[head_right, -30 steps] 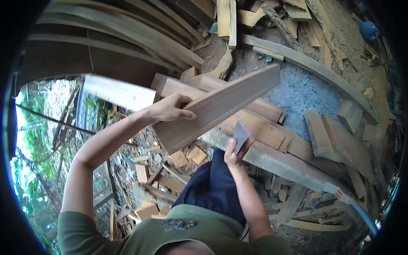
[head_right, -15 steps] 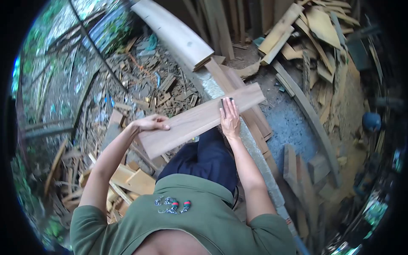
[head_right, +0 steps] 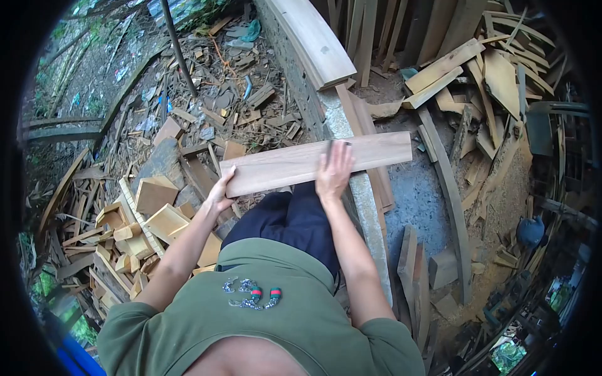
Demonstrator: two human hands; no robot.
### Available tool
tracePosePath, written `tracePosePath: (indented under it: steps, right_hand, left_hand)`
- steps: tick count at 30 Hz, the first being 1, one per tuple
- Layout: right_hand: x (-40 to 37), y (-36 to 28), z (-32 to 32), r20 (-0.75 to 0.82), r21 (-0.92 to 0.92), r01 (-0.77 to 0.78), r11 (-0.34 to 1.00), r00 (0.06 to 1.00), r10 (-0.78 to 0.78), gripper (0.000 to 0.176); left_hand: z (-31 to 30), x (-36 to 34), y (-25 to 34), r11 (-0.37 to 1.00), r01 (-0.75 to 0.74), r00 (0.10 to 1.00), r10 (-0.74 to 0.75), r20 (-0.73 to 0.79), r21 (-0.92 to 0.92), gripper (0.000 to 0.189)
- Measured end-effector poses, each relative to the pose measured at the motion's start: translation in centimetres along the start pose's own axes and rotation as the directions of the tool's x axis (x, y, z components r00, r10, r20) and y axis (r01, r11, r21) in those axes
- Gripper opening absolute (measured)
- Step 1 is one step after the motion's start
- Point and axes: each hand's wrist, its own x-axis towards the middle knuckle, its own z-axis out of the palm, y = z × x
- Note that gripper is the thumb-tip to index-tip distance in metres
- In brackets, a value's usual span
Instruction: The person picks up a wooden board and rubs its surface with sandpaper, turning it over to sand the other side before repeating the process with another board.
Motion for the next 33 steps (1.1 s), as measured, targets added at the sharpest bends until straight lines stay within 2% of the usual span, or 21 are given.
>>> tracePosePath:
  steps: [2,3,5,7,8,10,12,13,15,16,17,18,19,20,23,24,26,28,31,32,33]
  right_hand:
    - [-1.7,-4.1,-0.4,0.078,0.138,0.211,0.968,0.972,-0.223,0.054]
    - [-2.4,-5.7,-0.5,0.068,0.254,0.328,0.910,0.932,-0.355,0.053]
    - [-2.3,-6.3,-1.6,0.136,0.466,0.459,0.756,0.808,-0.574,0.043]
    - [0.1,-2.7,-2.0,0.091,0.383,0.562,0.733,0.767,-0.635,0.040]
    - [1.0,0.1,-1.8,0.057,0.232,0.510,0.828,0.843,-0.535,0.042]
    - [2.9,5.9,-2.2,0.008,0.207,0.124,0.971,0.992,-0.128,0.039]
    - [4.8,10.1,-2.9,-0.068,0.242,-0.217,0.946,0.969,0.239,0.042]
    - [4.9,10.1,-2.3,-0.066,0.240,-0.220,0.946,0.968,0.242,0.042]
    - [4.7,8.5,-0.6,-0.204,0.256,-0.337,0.906,0.898,0.391,0.046]
    - [4.0,6.2,0.3,-0.143,0.296,-0.255,0.921,0.941,0.307,0.048]
    - [2.9,2.9,0.6,-0.097,0.173,-0.140,0.975,0.983,0.158,0.049]
    - [1.6,0.9,1.4,-0.017,0.231,0.036,0.972,0.999,-0.033,0.049]
    - [0.8,-1.0,0.7,0.033,0.181,0.298,0.937,0.951,-0.309,0.047]
    - [0.8,-1.3,-0.4,0.092,0.255,0.475,0.842,0.855,-0.510,0.045]
    - [2.8,3.8,-1.6,0.109,0.233,0.421,0.876,0.884,-0.454,0.041]
    - [3.8,7.5,-0.6,0.015,0.159,0.370,0.916,0.926,-0.377,0.042]
    - [5.9,11.9,-2.9,-0.021,0.145,0.031,0.989,0.999,-0.029,0.045]
    - [7.2,15.3,-3.4,-0.136,0.130,-0.208,0.969,0.965,0.225,0.046]
    - [5.6,12.6,-1.7,-0.199,0.090,-0.197,0.976,0.957,0.211,0.046]
    - [4.2,10.4,-1.8,-0.153,0.050,-0.047,0.998,0.987,0.054,0.046]
    - [3.5,9.8,-2.3,-0.153,0.049,-0.050,0.998,0.987,0.057,0.046]
  left_hand:
    - [0.8,-0.5,1.8,0.998,-0.008,1.000,0.009,-0.027,0.064,0.063]
    - [0.9,-0.1,2.4,0.998,-0.026,0.999,0.024,0.043,0.048,0.064]
    - [0.7,1.4,3.0,0.995,-0.067,0.998,0.068,-0.010,0.072,0.065]
    - [0.2,2.5,3.2,0.996,-0.070,0.997,0.068,0.038,0.056,0.064]
    - [0.3,2.5,3.1,0.991,-0.080,0.997,0.078,0.019,0.107,0.067]
    - [0.1,2.9,3.1,0.983,-0.093,0.995,0.095,-0.006,0.157,0.071]
    - [-0.3,3.4,2.7,0.976,-0.114,0.991,0.125,-0.049,0.184,0.083]
    - [-0.4,3.4,2.6,0.977,-0.110,0.991,0.121,-0.049,0.184,0.083]
    - [-0.1,3.5,2.7,0.964,-0.140,0.987,0.153,-0.042,0.228,0.094]
    - [-0.2,4.0,2.4,0.951,-0.169,0.976,0.198,-0.091,0.258,0.096]
    - [-0.4,4.2,2.4,0.951,-0.168,0.977,0.196,-0.085,0.259,0.096]
    - [-0.6,4.5,2.4,0.951,-0.157,0.976,0.191,-0.104,0.268,0.096]
    - [-0.7,4.5,2.3,0.949,-0.143,0.975,0.183,-0.123,0.281,0.096]
    - [-0.2,4.0,2.5,0.951,-0.124,0.982,0.159,-0.103,0.282,0.097]
    - [-0.6,4.3,2.6,0.951,-0.105,0.992,0.123,-0.043,0.290,0.096]
    - [0.1,4.0,2.4,0.949,-0.148,0.979,0.181,-0.095,0.279,0.093]
    - [-0.8,5.0,2.1,0.944,-0.158,0.972,0.200,-0.123,0.289,0.092]
    - [-1.6,6.0,1.6,0.940,-0.173,0.965,0.222,-0.142,0.295,0.091]
    - [-1.9,6.4,1.5,0.920,-0.185,0.953,0.253,-0.164,0.345,0.088]
    - [-1.7,6.4,1.4,0.920,-0.187,0.950,0.260,-0.176,0.345,0.088]
    - [-1.6,6.3,1.3,0.919,-0.186,0.946,0.263,-0.190,0.347,0.089]
